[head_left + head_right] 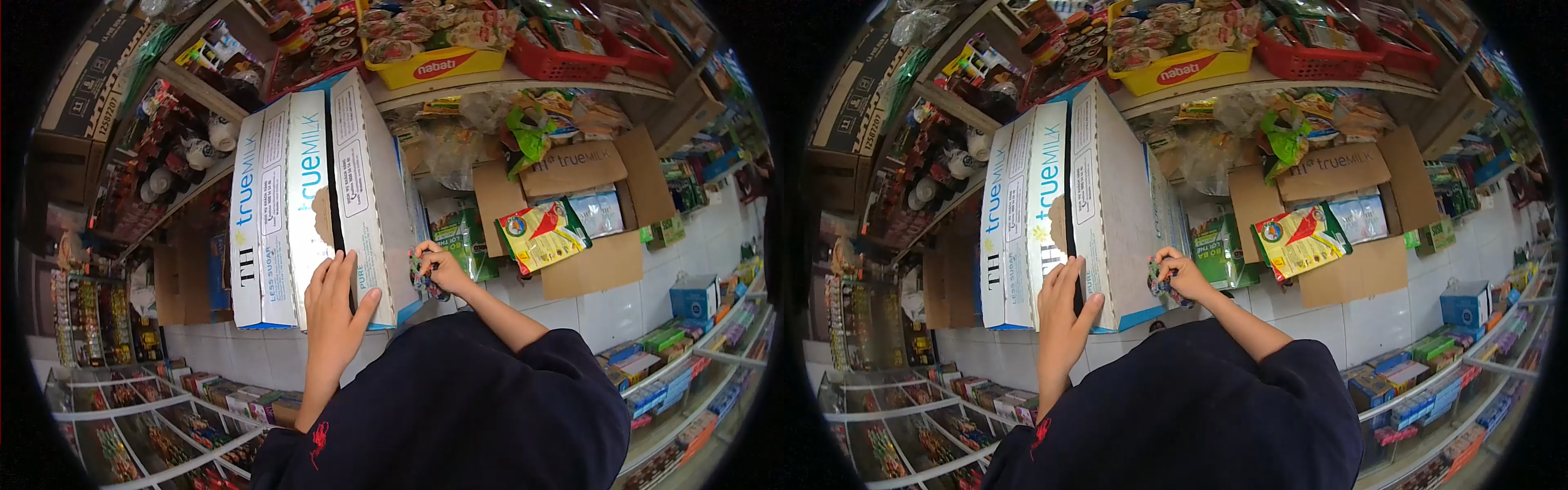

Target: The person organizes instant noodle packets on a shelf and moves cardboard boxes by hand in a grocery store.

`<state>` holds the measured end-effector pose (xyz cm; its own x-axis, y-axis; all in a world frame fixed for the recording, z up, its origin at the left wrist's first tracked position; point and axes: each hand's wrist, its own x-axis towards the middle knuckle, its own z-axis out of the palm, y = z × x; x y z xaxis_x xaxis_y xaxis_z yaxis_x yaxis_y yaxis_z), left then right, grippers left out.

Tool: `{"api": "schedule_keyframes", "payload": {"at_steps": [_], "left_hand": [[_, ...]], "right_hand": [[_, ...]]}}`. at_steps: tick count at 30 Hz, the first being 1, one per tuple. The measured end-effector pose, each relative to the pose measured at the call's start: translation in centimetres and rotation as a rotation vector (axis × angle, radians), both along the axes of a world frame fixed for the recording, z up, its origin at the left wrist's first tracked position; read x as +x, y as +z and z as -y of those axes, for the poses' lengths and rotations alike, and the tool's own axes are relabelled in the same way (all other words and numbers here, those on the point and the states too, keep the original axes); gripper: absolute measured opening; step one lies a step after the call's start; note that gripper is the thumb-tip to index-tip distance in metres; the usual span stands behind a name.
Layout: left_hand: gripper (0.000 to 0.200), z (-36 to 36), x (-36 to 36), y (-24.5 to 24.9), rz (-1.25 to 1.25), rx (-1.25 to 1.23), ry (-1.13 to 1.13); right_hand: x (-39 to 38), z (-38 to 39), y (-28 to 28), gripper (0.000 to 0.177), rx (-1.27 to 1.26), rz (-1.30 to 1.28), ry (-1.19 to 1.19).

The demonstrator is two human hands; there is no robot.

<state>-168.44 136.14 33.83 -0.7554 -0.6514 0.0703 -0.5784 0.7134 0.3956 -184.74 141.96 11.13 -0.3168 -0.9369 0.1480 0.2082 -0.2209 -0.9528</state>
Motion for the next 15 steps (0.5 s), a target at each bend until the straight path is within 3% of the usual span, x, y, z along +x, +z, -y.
{"api": "schedule_keyframes", "payload": {"at_steps": [3,5,8,11,14,15], "left_hand": [[0.058,-0.6,-0.8,0.5,0.029,0.028,0.100],[0.060,-0.8,-1.4,0.4,0.033,0.073,0.147],[0.068,-1.2,-2.1,-0.2,0.082,-0.052,0.099],[0.071,-1.1,-2.6,-0.3,0.042,-0.071,0.123],[0.074,-1.2,-2.8,-0.4,0.075,-0.098,0.129],[0.074,-1.2,-2.9,-0.4,0.083,-0.109,0.136]], "right_hand": [[-1.5,1.3,6.1,0.022,-0.166,-0.067,-0.009],[-2.8,2.7,10.8,0.023,-0.391,-0.269,-0.037],[-4.2,5.5,12.9,0.019,-0.527,-0.238,-0.032],[-4.2,7.5,8.2,0.017,-0.330,0.004,-0.123],[-4.1,7.6,1.6,0.028,-0.100,-0.054,-0.212],[-3.9,7.3,0.7,0.020,-0.073,-0.073,-0.180]]}}
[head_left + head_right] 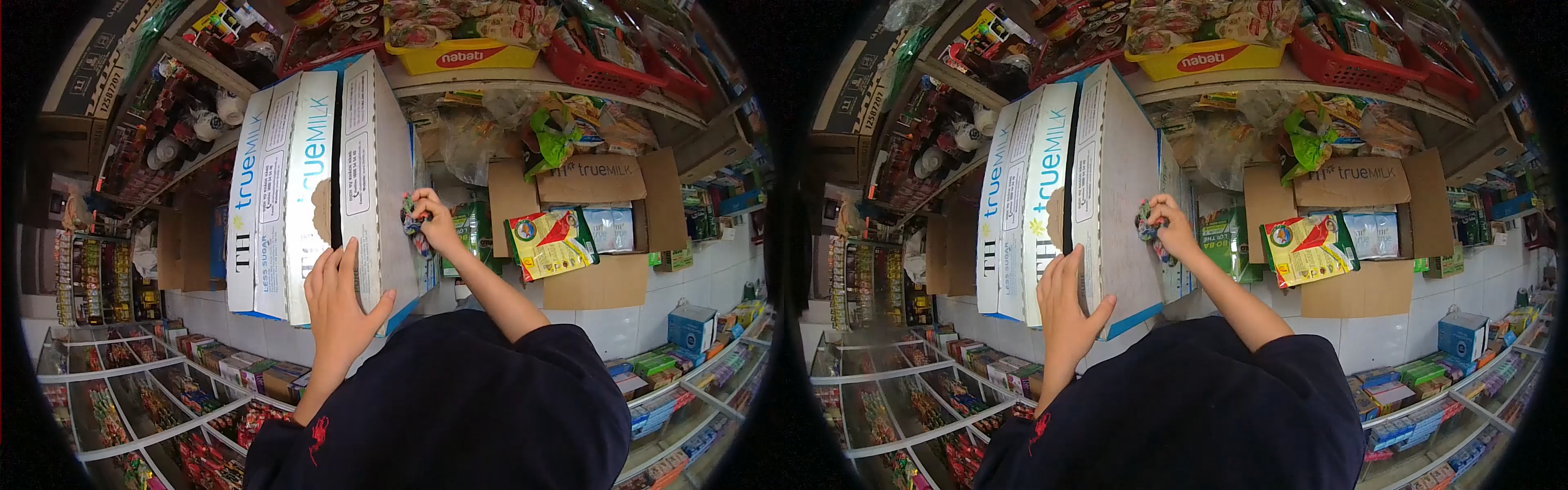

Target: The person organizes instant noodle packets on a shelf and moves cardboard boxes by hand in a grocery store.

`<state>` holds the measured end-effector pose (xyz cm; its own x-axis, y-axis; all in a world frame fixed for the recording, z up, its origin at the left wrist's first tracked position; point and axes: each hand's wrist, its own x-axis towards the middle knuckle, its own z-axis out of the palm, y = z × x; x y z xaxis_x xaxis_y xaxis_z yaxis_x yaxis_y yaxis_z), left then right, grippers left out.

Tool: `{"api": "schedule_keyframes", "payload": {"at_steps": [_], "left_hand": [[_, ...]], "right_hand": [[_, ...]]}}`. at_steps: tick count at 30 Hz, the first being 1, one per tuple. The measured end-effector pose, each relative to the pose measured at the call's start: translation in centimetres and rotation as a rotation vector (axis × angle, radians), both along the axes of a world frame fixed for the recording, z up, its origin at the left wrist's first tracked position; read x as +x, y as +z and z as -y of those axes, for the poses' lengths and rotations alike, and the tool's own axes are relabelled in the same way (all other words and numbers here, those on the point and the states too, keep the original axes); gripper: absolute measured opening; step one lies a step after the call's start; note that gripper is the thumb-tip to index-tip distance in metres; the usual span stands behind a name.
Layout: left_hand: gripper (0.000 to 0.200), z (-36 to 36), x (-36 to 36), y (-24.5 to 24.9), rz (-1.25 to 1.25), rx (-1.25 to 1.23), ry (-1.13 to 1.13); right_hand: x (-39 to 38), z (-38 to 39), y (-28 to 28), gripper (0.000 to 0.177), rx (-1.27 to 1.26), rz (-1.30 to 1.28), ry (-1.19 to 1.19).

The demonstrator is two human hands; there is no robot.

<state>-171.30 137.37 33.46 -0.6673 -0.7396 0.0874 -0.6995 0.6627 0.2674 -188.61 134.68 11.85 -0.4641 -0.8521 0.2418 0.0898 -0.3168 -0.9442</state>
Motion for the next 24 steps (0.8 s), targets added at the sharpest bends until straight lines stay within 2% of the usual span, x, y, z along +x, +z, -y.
{"api": "schedule_keyframes", "payload": {"at_steps": [3,5,7,8,9,11,12,13,15,18,21,22,24], "left_hand": [[0.072,0.1,-0.1,-0.1,0.000,-0.020,0.010],[0.072,0.1,-0.1,-0.2,-0.005,-0.028,0.012],[0.071,0.1,0.0,-0.2,-0.006,-0.048,0.005],[0.071,0.1,0.0,-0.2,-0.006,-0.052,0.012],[0.071,0.1,0.0,-0.2,-0.008,-0.042,0.014],[0.071,0.1,0.0,-0.1,-0.012,-0.041,0.023],[0.071,0.1,0.0,-0.1,-0.022,-0.026,0.034],[0.071,0.1,0.0,-0.1,-0.031,-0.010,0.045],[0.070,0.0,0.0,-0.2,-0.039,-0.016,0.057],[0.065,-0.2,0.0,-0.3,-0.155,-0.074,0.092],[0.060,0.0,0.6,-0.6,-0.228,-0.113,0.044],[0.054,0.2,0.8,-0.9,-0.342,-0.105,0.031],[0.052,0.4,1.1,-1.0,-0.411,-0.088,0.021]], "right_hand": [[0.4,-0.8,5.0,0.013,-0.149,0.059,-0.009],[-0.3,-0.6,9.4,0.019,-0.211,0.070,0.047],[-0.6,0.4,11.9,0.025,-0.426,-0.078,0.059],[-0.3,1.0,12.6,0.020,-0.376,-0.121,-0.023],[0.0,1.6,12.2,0.020,-0.383,-0.119,-0.016],[0.6,3.1,10.1,0.012,-0.379,-0.202,-0.323],[0.5,3.3,8.9,0.016,-0.349,-0.224,-0.372],[0.6,3.5,7.3,0.016,-0.354,-0.223,-0.364],[1.1,3.6,4.0,0.025,-0.100,-0.022,-0.434],[1.2,3.7,0.3,0.027,0.038,0.123,-0.369],[0.0,4.6,5.6,0.027,-0.102,-0.027,-0.376],[-0.7,5.2,7.7,0.026,-0.165,-0.053,-0.366],[-2.3,7.1,10.7,0.026,-0.261,-0.137,-0.408]]}}
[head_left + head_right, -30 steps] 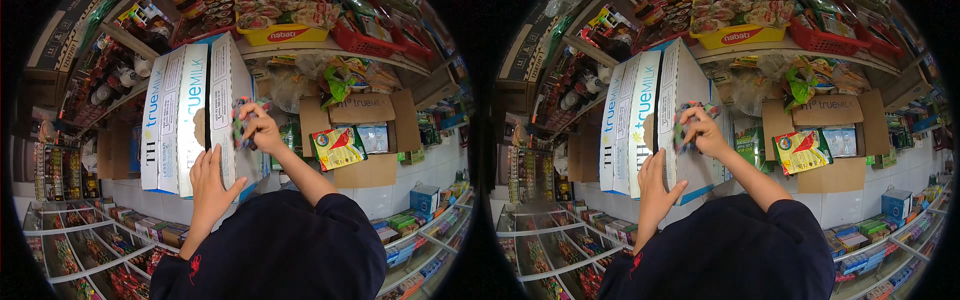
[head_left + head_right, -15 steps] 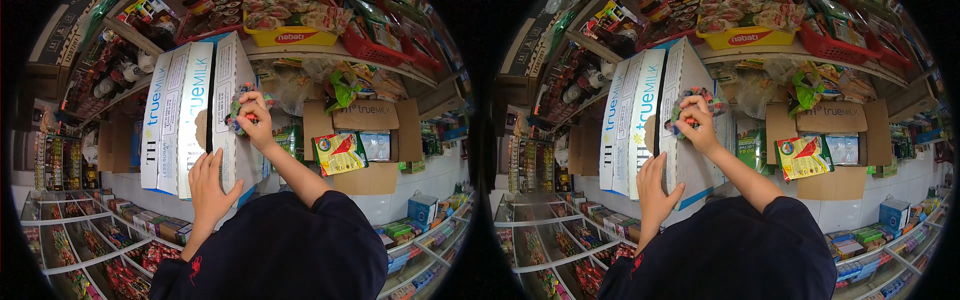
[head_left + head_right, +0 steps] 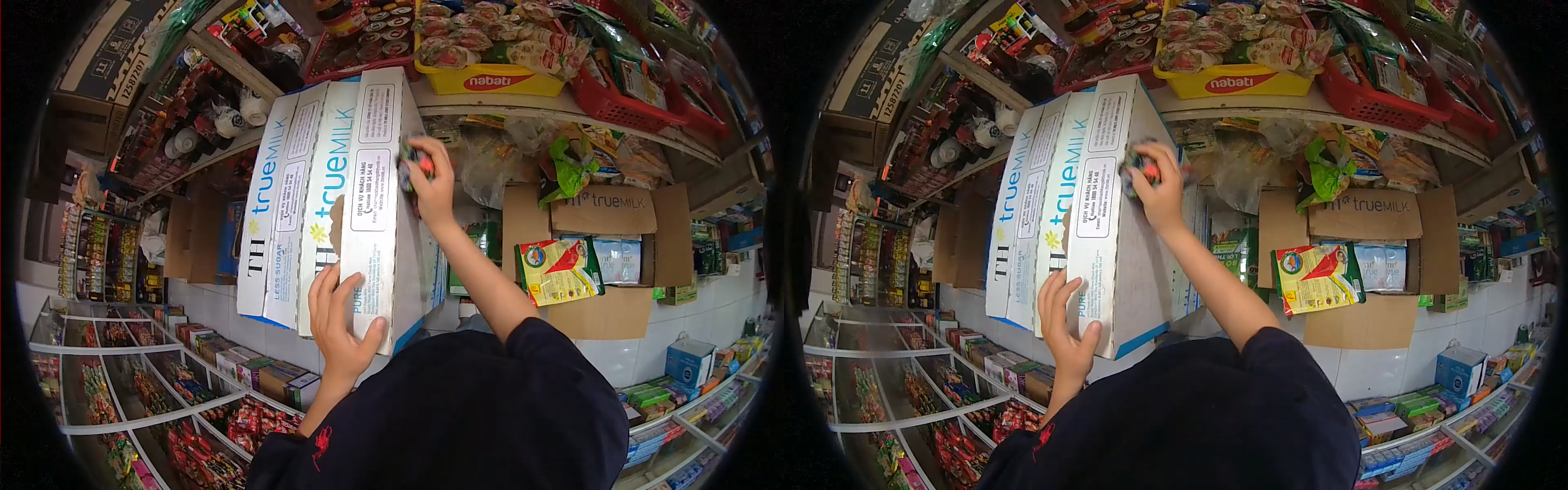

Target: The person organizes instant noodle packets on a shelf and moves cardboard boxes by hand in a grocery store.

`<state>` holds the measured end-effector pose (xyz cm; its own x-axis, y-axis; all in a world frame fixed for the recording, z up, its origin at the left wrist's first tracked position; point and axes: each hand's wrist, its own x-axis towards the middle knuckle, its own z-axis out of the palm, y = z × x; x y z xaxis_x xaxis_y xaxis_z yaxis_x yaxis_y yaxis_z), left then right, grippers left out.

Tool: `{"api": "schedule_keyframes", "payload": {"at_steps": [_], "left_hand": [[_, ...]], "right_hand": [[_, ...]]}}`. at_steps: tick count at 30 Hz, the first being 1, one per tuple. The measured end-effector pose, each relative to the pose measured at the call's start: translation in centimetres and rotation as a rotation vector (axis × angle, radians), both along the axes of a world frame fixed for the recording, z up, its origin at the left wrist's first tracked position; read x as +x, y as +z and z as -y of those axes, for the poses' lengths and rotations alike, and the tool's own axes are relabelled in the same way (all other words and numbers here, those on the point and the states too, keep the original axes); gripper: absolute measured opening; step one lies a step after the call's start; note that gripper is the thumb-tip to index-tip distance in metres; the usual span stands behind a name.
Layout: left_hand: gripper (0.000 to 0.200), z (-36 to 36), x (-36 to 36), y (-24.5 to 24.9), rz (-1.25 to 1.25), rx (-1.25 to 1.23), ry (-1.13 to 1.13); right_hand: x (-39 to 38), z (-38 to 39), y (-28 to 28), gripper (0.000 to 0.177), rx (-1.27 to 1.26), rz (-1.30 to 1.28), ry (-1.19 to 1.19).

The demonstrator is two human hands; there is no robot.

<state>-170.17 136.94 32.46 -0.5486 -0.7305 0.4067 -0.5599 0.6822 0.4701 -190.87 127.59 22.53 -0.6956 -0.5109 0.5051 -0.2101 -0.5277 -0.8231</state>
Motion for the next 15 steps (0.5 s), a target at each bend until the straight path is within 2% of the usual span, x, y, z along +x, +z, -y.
{"api": "schedule_keyframes", "payload": {"at_steps": [1,2,3,4,5,7,9,12,13,14,15], "left_hand": [[0.050,0.0,0.2,-0.1,-0.064,0.018,-0.014],[0.050,0.0,0.4,-0.2,-0.064,0.014,-0.014],[0.049,-0.1,0.7,-0.4,-0.224,0.101,-0.030],[0.048,-0.1,1.0,-0.7,-0.384,0.187,-0.049],[0.048,-0.1,1.3,-1.0,-0.385,0.179,-0.054],[0.047,-0.3,2.0,-1.5,-0.445,0.270,-0.108],[0.044,-0.3,1.8,-1.2,-0.464,0.261,-0.121],[0.043,-0.3,2.1,-1.2,-0.352,0.117,-0.192],[0.043,-0.2,2.0,-1.2,-0.355,0.116,-0.186],[0.046,-0.2,1.8,-1.3,-0.301,0.007,-0.213],[0.049,-0.2,1.6,-1.3,-0.245,-0.101,-0.240]], "right_hand": [[-0.7,1.1,0.7,0.025,-0.076,-0.092,-0.046],[-1.5,2.2,0.7,0.025,-0.065,-0.036,-0.040],[-2.3,3.5,0.3,0.026,-0.054,0.020,-0.034],[-3.0,5.0,-1.6,0.028,0.044,0.249,0.043],[-3.6,5.5,-3.0,0.027,0.057,0.514,0.176],[-3.5,5.3,-6.0,0.029,0.180,0.748,0.168],[-3.0,5.2,-9.5,0.031,0.184,0.802,0.158],[-3.2,5.7,-9.0,0.035,0.144,0.841,0.205],[-3.5,5.9,-7.7,0.037,0.084,0.823,0.254],[-3.9,5.9,-5.4,0.037,0.086,0.820,0.257],[-4.5,5.8,-2.3,0.039,0.045,0.686,0.290]]}}
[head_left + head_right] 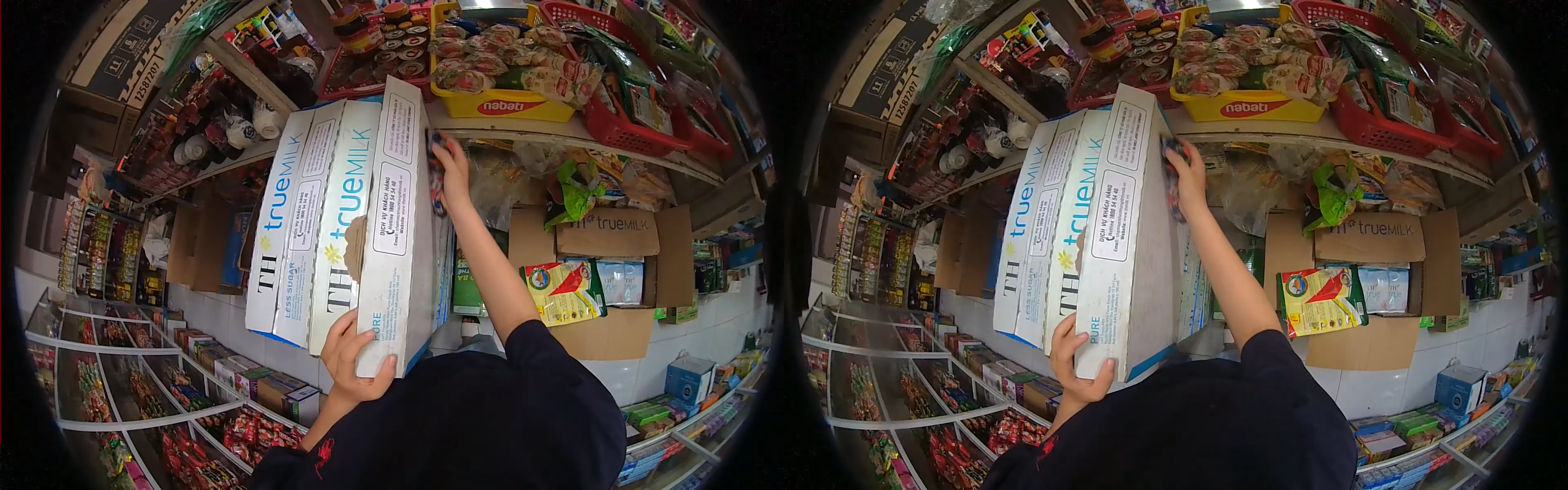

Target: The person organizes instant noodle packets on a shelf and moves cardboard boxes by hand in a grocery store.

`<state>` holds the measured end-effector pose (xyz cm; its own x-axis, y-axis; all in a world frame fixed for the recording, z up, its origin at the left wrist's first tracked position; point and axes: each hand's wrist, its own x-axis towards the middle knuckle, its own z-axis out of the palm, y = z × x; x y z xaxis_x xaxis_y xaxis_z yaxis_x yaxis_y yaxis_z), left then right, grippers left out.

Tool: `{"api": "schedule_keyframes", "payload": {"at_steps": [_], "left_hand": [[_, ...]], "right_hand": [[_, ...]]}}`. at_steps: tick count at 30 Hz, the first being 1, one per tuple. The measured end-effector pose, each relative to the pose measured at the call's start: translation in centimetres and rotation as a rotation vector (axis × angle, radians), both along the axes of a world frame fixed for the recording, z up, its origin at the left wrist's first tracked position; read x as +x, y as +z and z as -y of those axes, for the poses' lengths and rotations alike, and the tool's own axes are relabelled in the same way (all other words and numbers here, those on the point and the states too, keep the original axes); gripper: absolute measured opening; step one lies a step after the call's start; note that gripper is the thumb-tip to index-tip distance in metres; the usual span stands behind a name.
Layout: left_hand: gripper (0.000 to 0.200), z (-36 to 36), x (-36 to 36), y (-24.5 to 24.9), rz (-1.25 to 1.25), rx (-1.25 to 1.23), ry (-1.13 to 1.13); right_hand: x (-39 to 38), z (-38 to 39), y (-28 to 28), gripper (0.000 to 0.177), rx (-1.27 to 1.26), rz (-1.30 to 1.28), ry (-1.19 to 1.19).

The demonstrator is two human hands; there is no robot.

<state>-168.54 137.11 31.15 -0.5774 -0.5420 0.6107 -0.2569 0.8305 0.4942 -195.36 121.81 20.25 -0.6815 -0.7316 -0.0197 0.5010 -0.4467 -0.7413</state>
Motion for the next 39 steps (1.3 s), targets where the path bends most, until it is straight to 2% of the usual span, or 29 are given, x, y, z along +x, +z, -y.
{"api": "schedule_keyframes", "payload": {"at_steps": [1,2,4,5,6,7,8,9,11,12,13,15,17,19,22,26,30,34,39], "left_hand": [[0.049,0.1,0.1,-0.1,-0.002,0.001,0.001],[0.054,0.2,0.2,-0.1,-0.002,0.002,-0.020],[0.059,0.3,0.0,-0.2,-0.012,-0.001,-0.034],[0.064,0.4,-0.1,-0.2,-0.031,-0.041,-0.067],[0.070,0.4,-0.1,-0.1,-0.047,-0.080,-0.100],[0.070,0.4,0.1,-0.2,-0.047,-0.079,-0.096],[0.079,0.4,0.2,-0.4,-0.044,-0.041,-0.105],[0.088,0.4,0.2,-0.6,-0.045,-0.004,-0.116],[0.089,0.3,0.3,-0.6,-0.031,0.017,-0.100],[0.091,0.2,0.4,-0.7,-0.008,0.036,-0.083],[0.091,0.1,0.3,-0.2,-0.016,0.041,-0.082],[0.086,0.1,0.1,1.3,0.225,0.006,-0.036],[0.082,0.2,0.1,1.0,0.225,0.047,-0.061],[0.079,0.2,-0.1,0.7,0.212,0.063,-0.078],[0.078,-0.1,-0.1,0.8,0.211,0.108,-0.039],[0.078,-0.2,-0.2,1.1,0.184,0.116,-0.032],[0.078,-0.3,0.1,1.0,0.165,0.138,-0.026],[0.078,-0.1,0.1,0.9,0.141,0.111,-0.030],[0.078,0.0,0.6,0.4,0.130,0.196,-0.008]], "right_hand": [[-0.5,0.3,1.7,0.042,-0.067,-0.124,0.014],[-1.1,1.2,1.9,0.042,-0.066,-0.128,0.016],[-2.3,3.1,2.4,0.047,-0.054,-0.381,-0.079],[-2.6,3.5,2.1,0.051,-0.046,-0.424,-0.077],[-2.5,3.5,1.6,0.051,-0.049,-0.426,-0.072],[-2.1,3.0,1.0,0.048,0.075,-0.328,-0.053],[-1.6,2.5,0.2,0.045,0.201,-0.229,-0.036],[-1.1,2.0,-1.1,0.045,0.202,-0.234,-0.036],[-0.1,0.7,-3.9,0.038,0.326,-0.366,-0.016],[0.7,0.0,-4.7,0.033,0.252,-0.370,-0.048],[1.3,-0.9,-4.1,0.032,0.224,-0.412,-0.081],[2.1,-2.5,-0.7,0.032,0.203,-0.455,-0.111],[2.3,-3.4,4.1,0.031,-0.004,-0.434,-0.042],[1.2,-1.6,7.0,0.030,-0.040,-0.584,-0.121],[-0.9,2.4,9.7,0.038,0.034,-0.864,-0.362],[-2.1,4.1,10.5,0.037,0.108,-0.887,-0.330],[-0.5,2.8,9.6,0.029,0.093,-1.101,-0.381],[3.4,-2.9,10.1,0.025,-0.029,-1.132,-0.303],[9.0,-11.8,9.1,0.024,-0.201,-1.245,-0.244]]}}
